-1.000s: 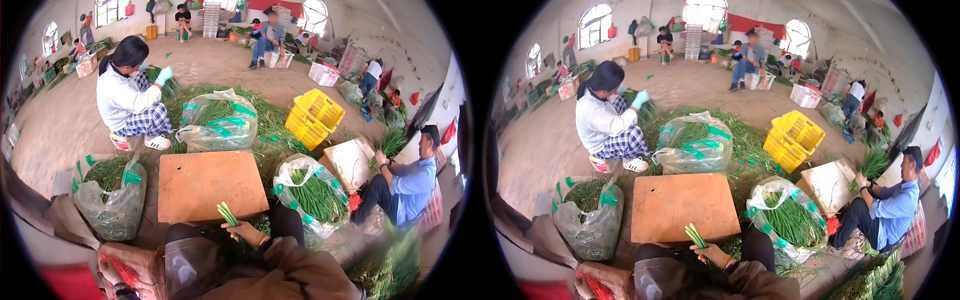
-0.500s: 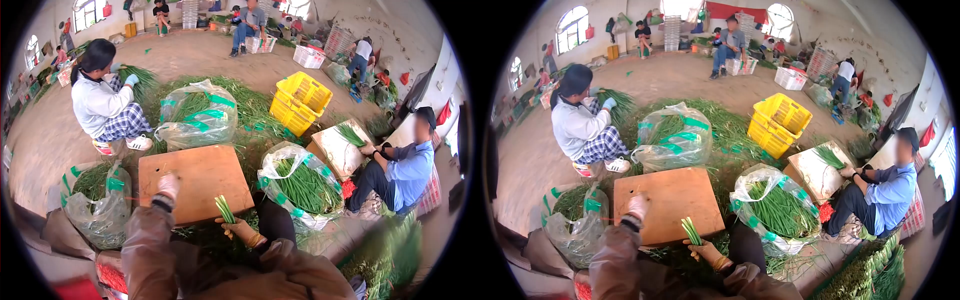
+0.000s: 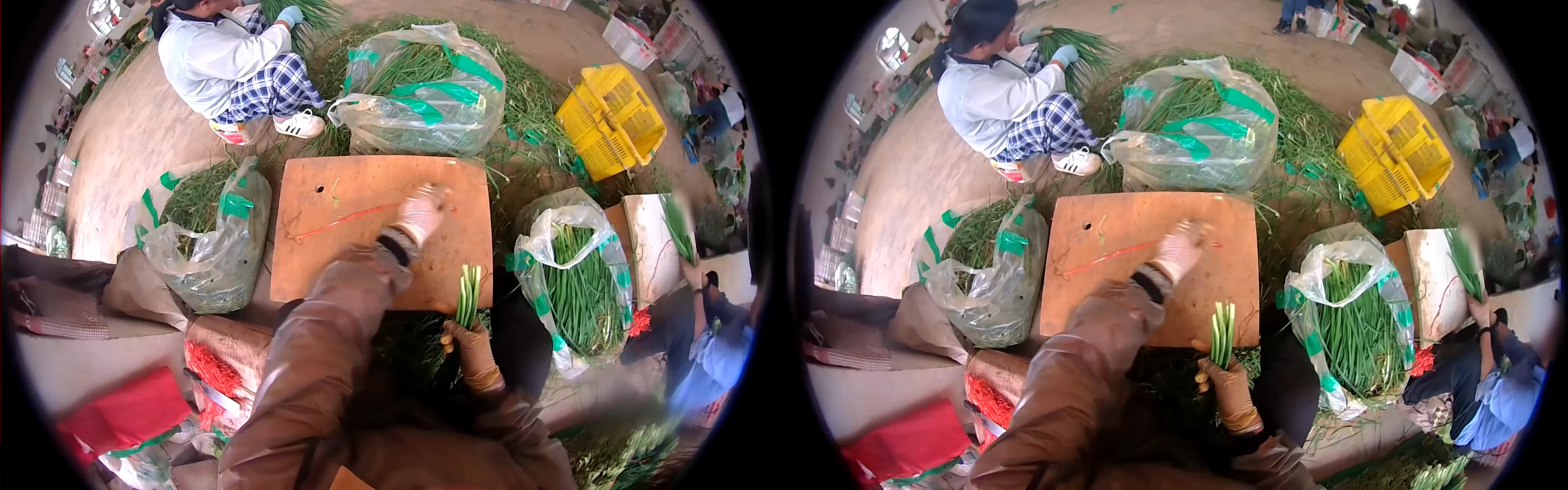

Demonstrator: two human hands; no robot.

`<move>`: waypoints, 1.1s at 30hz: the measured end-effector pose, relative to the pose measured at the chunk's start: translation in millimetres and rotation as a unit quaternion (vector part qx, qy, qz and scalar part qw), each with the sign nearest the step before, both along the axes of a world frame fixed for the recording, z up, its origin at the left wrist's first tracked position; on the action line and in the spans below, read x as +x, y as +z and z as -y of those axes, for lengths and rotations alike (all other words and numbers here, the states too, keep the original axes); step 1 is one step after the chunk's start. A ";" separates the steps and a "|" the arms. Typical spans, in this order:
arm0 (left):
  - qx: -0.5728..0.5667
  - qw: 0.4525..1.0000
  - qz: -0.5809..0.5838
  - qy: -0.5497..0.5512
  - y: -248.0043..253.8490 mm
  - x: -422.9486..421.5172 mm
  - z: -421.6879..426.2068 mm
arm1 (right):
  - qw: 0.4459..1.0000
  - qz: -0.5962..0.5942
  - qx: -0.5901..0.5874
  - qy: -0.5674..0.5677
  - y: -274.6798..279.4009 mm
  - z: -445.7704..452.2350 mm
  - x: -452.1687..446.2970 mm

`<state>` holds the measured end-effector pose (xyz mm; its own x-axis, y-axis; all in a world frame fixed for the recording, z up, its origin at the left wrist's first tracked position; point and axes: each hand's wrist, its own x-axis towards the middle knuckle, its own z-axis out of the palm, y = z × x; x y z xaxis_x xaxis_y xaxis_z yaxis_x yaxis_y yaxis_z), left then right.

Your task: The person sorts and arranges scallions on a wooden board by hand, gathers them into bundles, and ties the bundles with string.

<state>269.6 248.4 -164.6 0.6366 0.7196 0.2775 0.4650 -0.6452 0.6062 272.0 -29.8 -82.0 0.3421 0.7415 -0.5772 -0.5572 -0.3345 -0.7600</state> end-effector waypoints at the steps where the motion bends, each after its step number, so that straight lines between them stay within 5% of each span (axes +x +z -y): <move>1: 0.058 0.997 0.051 0.004 -4.0 -18.3 -12.6 | 1.000 0.005 0.006 -0.008 1.5 -2.2 0.3; 6: 0.002 0.961 -0.265 0.075 11.3 -136.7 -53.2 | 1.000 0.002 -0.002 0.020 -10.9 -33.8 -7.4; 8: 0.004 0.961 -0.248 0.122 13.2 -171.7 -47.0 | 0.999 0.012 0.025 0.032 -14.8 -72.9 -10.3; 10: -0.146 0.970 0.020 0.195 -88.5 -202.4 -96.5 | 0.997 0.047 0.033 0.053 -18.7 -119.2 -15.4; 13: -0.073 0.980 0.014 0.185 57.5 -207.6 -26.9 | 0.992 0.092 0.027 0.088 -39.8 -193.2 -22.8; 17: -0.062 0.982 0.167 0.061 97.8 -209.3 14.6 | 0.981 0.169 0.012 0.098 -67.7 -265.2 -26.6; 19: 0.056 0.992 0.111 0.002 102.6 -207.5 23.7 | 0.811 0.567 -0.045 0.137 -78.1 -274.9 -27.1; 20: 0.053 0.992 0.112 0.005 98.0 -209.0 22.8 | 0.809 0.568 -0.047 0.142 -78.7 -272.8 -24.5; 22: -0.043 0.994 0.098 0.038 81.6 -207.0 12.6 | 0.723 0.678 -0.068 0.116 -77.5 -261.9 0.8; 24: -0.062 0.993 0.084 0.058 62.6 -209.6 1.8 | 0.926 0.355 0.119 0.045 -164.5 -260.0 63.3; 26: -0.091 0.989 0.066 0.092 50.4 -207.5 -5.4 | 0.850 0.495 0.107 0.142 -61.4 -193.2 92.7; 29: -0.093 0.989 0.101 0.060 33.3 -200.8 -9.1 | 0.901 0.419 0.060 0.089 26.9 -95.5 120.9; 32: -0.090 0.993 0.068 0.023 42.7 -190.3 2.3 | 0.931 0.364 -0.016 0.022 34.2 8.3 172.2; 33: -0.166 0.983 0.077 0.020 48.3 -185.5 7.2 | 0.941 0.336 -0.033 -0.019 30.6 41.6 183.7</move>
